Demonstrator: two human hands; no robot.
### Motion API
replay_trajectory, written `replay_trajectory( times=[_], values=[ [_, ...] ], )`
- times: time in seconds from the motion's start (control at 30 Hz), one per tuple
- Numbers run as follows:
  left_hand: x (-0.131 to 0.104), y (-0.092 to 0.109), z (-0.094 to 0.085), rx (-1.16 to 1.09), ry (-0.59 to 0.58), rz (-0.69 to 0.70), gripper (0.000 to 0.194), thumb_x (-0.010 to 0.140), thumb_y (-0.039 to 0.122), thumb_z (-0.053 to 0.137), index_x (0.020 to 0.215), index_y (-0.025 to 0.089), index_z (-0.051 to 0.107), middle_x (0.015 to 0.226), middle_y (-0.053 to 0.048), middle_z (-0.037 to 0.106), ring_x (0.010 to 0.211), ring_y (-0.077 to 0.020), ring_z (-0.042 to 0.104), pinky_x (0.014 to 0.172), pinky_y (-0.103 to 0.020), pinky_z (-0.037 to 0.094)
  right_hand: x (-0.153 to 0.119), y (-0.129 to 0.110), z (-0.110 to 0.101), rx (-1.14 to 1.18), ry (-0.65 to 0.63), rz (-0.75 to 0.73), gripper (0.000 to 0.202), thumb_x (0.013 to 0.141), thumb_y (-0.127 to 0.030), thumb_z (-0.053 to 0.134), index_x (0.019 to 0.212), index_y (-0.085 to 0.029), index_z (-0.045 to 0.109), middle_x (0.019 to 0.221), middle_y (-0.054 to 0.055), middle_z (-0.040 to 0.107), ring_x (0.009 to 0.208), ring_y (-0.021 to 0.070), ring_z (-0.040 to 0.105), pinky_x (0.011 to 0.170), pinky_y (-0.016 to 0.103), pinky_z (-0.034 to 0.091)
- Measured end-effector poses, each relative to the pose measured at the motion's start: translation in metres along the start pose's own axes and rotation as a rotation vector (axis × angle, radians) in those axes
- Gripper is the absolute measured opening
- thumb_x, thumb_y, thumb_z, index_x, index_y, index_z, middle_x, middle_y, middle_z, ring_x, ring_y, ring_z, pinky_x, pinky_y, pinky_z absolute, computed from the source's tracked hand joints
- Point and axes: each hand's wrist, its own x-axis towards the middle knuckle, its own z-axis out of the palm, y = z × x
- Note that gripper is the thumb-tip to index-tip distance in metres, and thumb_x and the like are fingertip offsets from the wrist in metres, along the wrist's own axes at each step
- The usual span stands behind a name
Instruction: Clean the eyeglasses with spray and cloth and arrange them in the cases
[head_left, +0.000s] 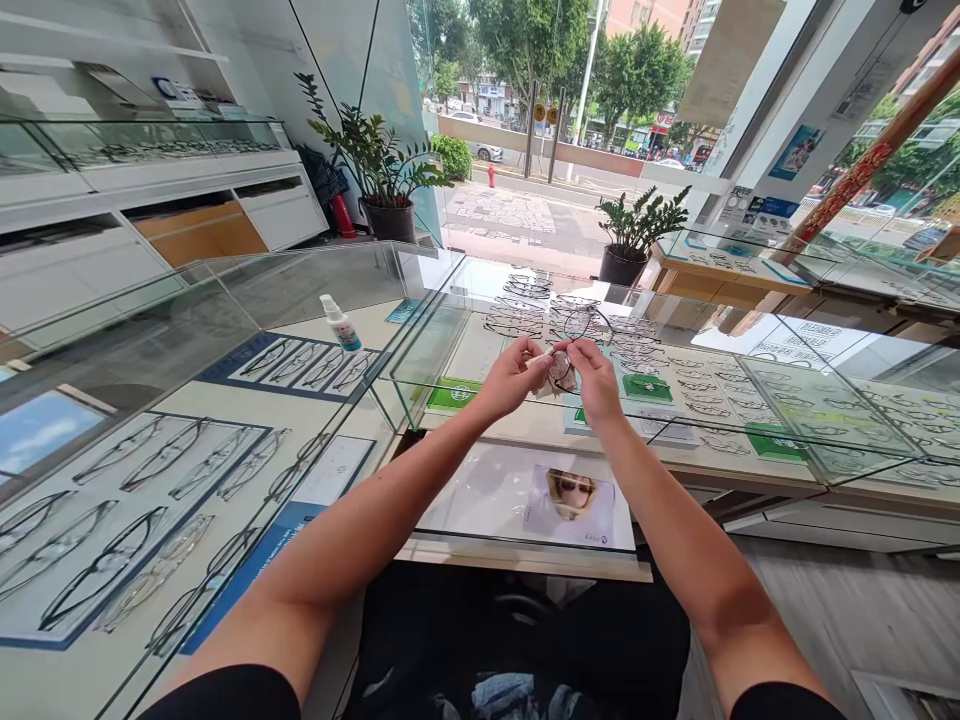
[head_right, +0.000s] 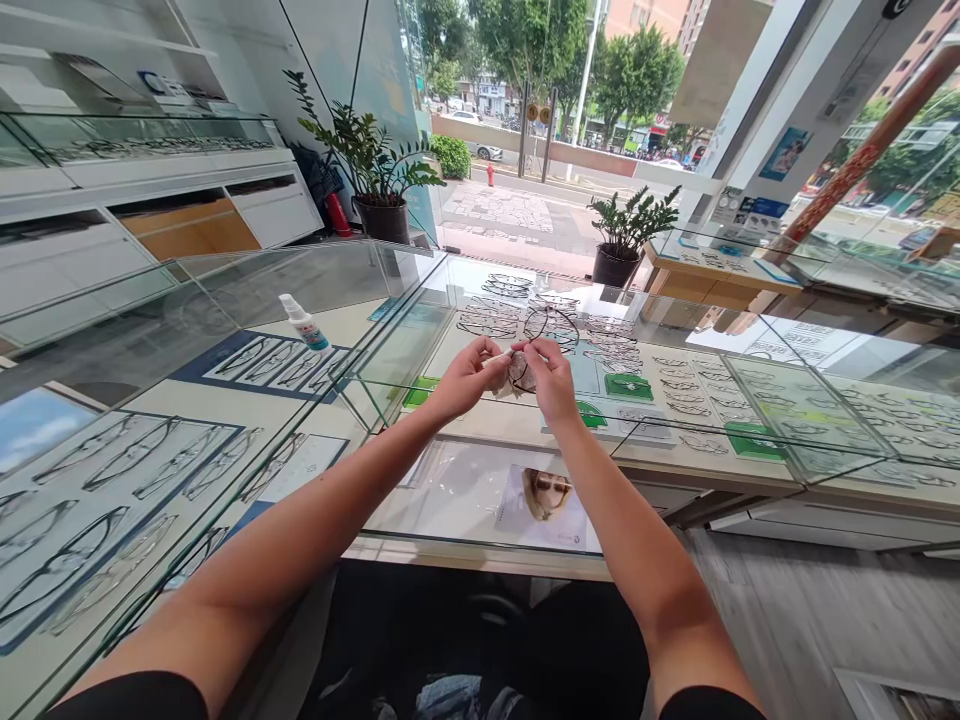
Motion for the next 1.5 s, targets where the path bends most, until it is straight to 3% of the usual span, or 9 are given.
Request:
replay_trajectory(
  times=[0.17,0.3,0.43,0.6,0.77,0.9,1.03,1.23,1.5],
  values=[
    [-0.001,0.005,0.001,0.057,0.016,0.001,0.06,0.086,0.074,0.087,0.089,0.02,0.061,0.072,0.002,0.061,0.064,-0.0118,0.054,0.061,-0.025,0.043,0.0,-0.001,0.0,0.048,0.013,0.025,0.033,0.092,-0.06,0.079,0.092,-0.028,0.084,0.113,0.004,0.075,0.117,0.0252,0.066,0.11,0.039,0.05],
    [-0.002,0.009,0.002,0.03,0.039,-0.03,0.064,0.089,0.08,0.079,0.091,0.017,0.07,0.084,-0.003,0.067,0.075,-0.014,0.061,0.069,-0.027,0.049,-0.001,-0.004,0.001,0.178,0.011,0.129,0.034,0.086,-0.062,0.086,0.093,-0.028,0.085,0.107,0.002,0.077,0.1,0.0209,0.068,0.088,0.032,0.056],
    [-0.001,0.008,0.003,-0.094,0.035,-0.055,0.064,0.073,0.066,0.101,0.097,0.019,0.065,0.08,0.003,0.064,0.063,-0.0086,0.053,0.058,-0.024,0.039,-0.001,-0.009,0.001,0.293,-0.053,0.248,0.042,0.079,-0.065,0.092,0.097,-0.028,0.084,0.094,0.001,0.078,0.081,0.0181,0.067,0.072,0.031,0.055],
    [-0.001,0.006,0.003,-0.249,0.005,-0.181,0.078,0.061,0.052,0.111,0.11,0.021,0.06,0.089,0.002,0.074,0.071,-0.0116,0.065,0.067,-0.025,0.047,-0.003,-0.014,0.002,0.364,-0.098,0.292,0.041,0.078,-0.063,0.093,0.096,-0.027,0.082,0.087,0.001,0.079,0.078,0.0209,0.07,0.069,0.034,0.056],
    [-0.003,0.013,0.003,-0.229,-0.13,-0.276,0.073,0.065,0.055,0.109,0.113,0.015,0.07,0.065,0.007,0.06,0.066,-0.0126,0.059,0.065,-0.025,0.041,-0.004,-0.013,0.002,0.384,-0.106,0.288,0.039,0.076,-0.06,0.095,0.095,-0.027,0.084,0.098,0.003,0.084,0.087,0.0221,0.074,0.07,0.033,0.058],
    [-0.005,0.015,0.006,-0.188,-0.128,-0.256,0.067,0.067,0.065,0.105,0.101,0.014,0.077,0.073,0.002,0.066,0.069,-0.0124,0.057,0.064,-0.026,0.038,-0.004,-0.011,0.002,0.403,-0.112,0.301,0.039,0.074,-0.059,0.097,0.094,-0.028,0.086,0.108,0.004,0.087,0.092,0.0235,0.077,0.073,0.034,0.062],
    [-0.005,0.01,0.006,-0.202,-0.104,-0.277,0.067,0.068,0.072,0.102,0.094,0.014,0.078,0.086,-0.004,0.075,0.079,-0.016,0.064,0.074,-0.027,0.046,-0.005,-0.014,0.004,0.42,-0.136,0.293,0.038,0.073,-0.06,0.099,0.093,-0.03,0.087,0.113,0.004,0.087,0.097,0.0236,0.078,0.079,0.034,0.064],
    [-0.005,0.002,0.008,-0.213,-0.056,-0.259,0.072,0.072,0.079,0.096,0.097,0.014,0.079,0.087,-0.004,0.076,0.085,-0.0196,0.068,0.075,-0.029,0.05,-0.009,-0.024,0.01,0.402,-0.211,0.24,0.04,0.075,-0.064,0.097,0.09,-0.029,0.085,0.126,0.006,0.087,0.123,0.0308,0.077,0.101,0.044,0.065],
    [-0.006,0.004,0.013,-0.226,-0.085,-0.233,0.074,0.073,0.078,0.096,0.107,0.016,0.075,0.089,-0.002,0.074,0.082,-0.0165,0.066,0.077,-0.027,0.049,-0.005,-0.016,0.005,0.415,-0.164,0.249,0.04,0.074,-0.062,0.098,0.09,-0.028,0.084,0.123,0.005,0.087,0.118,0.0288,0.078,0.102,0.042,0.063]
  ],
)
